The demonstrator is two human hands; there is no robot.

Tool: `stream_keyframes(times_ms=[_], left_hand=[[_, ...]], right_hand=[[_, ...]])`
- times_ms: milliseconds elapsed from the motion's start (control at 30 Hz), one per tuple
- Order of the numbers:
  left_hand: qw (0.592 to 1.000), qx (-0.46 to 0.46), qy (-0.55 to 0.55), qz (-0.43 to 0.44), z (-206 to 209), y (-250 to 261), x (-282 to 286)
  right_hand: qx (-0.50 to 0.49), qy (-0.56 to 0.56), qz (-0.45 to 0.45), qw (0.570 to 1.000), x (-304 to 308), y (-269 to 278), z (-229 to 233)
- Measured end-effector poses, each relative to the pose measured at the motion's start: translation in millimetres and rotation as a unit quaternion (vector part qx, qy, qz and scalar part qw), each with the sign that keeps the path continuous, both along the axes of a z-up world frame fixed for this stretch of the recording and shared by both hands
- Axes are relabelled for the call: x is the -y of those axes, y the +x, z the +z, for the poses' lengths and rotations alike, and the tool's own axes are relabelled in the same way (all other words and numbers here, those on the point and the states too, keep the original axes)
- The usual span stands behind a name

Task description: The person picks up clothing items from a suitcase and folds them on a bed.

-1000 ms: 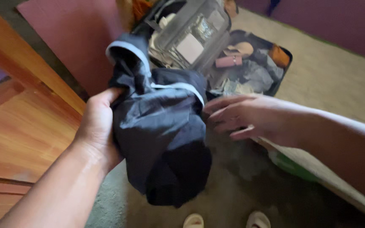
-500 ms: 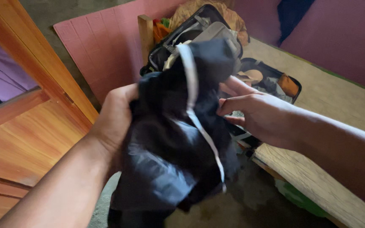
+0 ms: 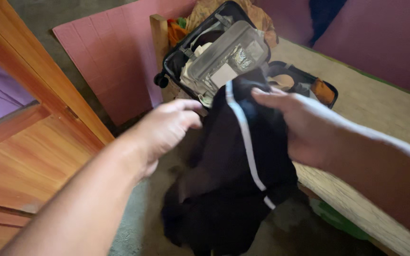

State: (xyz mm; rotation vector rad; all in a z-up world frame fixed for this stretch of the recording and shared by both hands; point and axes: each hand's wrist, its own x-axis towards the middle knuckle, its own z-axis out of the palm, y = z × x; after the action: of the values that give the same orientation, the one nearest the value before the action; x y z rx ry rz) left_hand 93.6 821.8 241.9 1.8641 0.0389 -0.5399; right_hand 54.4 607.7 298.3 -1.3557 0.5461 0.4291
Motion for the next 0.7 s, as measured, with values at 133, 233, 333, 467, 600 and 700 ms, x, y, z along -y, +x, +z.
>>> stream_keyframes(times_ms=[133, 233, 333, 467, 600, 700], left_hand=[[0.983, -0.13, -0.113, -0.066, -3.4, -15.4, 11.4], [0.982, -0.132, -0.103, -0.084, 5.9, -26.8, 30.1], [0.983, -0.047, -0.129, -0.12, 10.6, -37.8, 47.2], [0.994, 0.064, -0.044, -0.081, 10.0, -47.1, 63.5], [0.994, 0.013, 0.076, -0.081, 5.7, -48.3, 65.3], [0.998, 0.005, -0.056, 0.017, -4.8, -41.2, 57.0]], right_hand=[[-0.028, 0.027, -0.044, 0.998, 1.2, -0.3, 0.3], [0.001, 0.015, 0.0, 1.0, -3.1, -1.2, 7.0], [-0.012, -0.014, -0.07, 0.997, -2.5, -8.5, 10.8], [-0.071, 0.012, -0.09, 0.993, 13.9, -12.5, 1.2], [-0.014, 0.05, -0.018, 0.999, 31.8, -14.7, -23.8], [-0.041, 0.025, -0.067, 0.997, 46.0, -16.5, -23.9]])
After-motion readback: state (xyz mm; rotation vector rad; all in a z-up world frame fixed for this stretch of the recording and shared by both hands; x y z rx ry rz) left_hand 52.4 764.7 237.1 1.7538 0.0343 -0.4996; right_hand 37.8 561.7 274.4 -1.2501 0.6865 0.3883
